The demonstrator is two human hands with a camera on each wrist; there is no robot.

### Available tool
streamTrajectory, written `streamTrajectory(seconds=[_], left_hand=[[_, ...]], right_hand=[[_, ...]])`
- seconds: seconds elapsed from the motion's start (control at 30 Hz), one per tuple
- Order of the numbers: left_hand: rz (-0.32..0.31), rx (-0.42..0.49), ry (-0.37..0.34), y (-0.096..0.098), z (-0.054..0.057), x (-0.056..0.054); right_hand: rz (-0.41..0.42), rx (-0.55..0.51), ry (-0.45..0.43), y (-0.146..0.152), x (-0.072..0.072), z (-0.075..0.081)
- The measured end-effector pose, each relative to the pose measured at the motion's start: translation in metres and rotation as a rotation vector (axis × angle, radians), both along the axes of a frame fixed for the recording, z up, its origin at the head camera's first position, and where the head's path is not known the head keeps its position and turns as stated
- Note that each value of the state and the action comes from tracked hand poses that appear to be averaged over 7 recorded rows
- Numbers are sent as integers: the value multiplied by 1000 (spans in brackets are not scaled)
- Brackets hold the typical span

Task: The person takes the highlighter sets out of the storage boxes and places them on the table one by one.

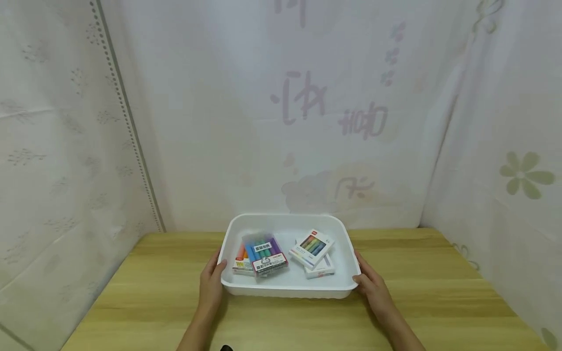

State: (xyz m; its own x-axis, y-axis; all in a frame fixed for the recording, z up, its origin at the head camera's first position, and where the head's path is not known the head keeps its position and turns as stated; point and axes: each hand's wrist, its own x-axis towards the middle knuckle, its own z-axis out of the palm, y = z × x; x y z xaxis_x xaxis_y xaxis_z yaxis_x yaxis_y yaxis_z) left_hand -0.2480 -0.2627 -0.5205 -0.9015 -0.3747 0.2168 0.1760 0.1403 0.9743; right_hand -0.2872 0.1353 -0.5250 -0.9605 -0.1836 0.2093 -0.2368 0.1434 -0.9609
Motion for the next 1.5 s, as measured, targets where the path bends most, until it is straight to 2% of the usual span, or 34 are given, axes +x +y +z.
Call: streamTrajectory(seconds=[0.13,0.3,0.47,0.57,0.83,0.97,1.1,1.2,1.3,1.5], left_hand=[[0,-23,-13,-3,0,0],[-27,-39,-14,-5,0,1],[-25,-61,-47,-6,-2,4],[-25,-67,-46,-6,-1,4],[-5,-70,-37,-7,-1,5],[-24,-60,-27,-7,-1,3],[-38,-41,-26,-6,-1,2],[-47,-33,-27,-6,-1,1],[-54,-31,-25,-6,-2,0],[-57,-44,-28,-6,-2,1]], right_hand=[[15,-12,-20,-3,2,1],[-12,-7,-73,-4,6,7],[-41,55,-171,-3,12,15],[-36,119,-181,-1,13,23],[42,353,-189,1,10,57],[89,505,-197,6,11,81],[135,614,-205,10,11,108],[165,647,-196,8,7,125],[176,639,-216,5,1,135],[149,629,-253,-6,-13,137]])
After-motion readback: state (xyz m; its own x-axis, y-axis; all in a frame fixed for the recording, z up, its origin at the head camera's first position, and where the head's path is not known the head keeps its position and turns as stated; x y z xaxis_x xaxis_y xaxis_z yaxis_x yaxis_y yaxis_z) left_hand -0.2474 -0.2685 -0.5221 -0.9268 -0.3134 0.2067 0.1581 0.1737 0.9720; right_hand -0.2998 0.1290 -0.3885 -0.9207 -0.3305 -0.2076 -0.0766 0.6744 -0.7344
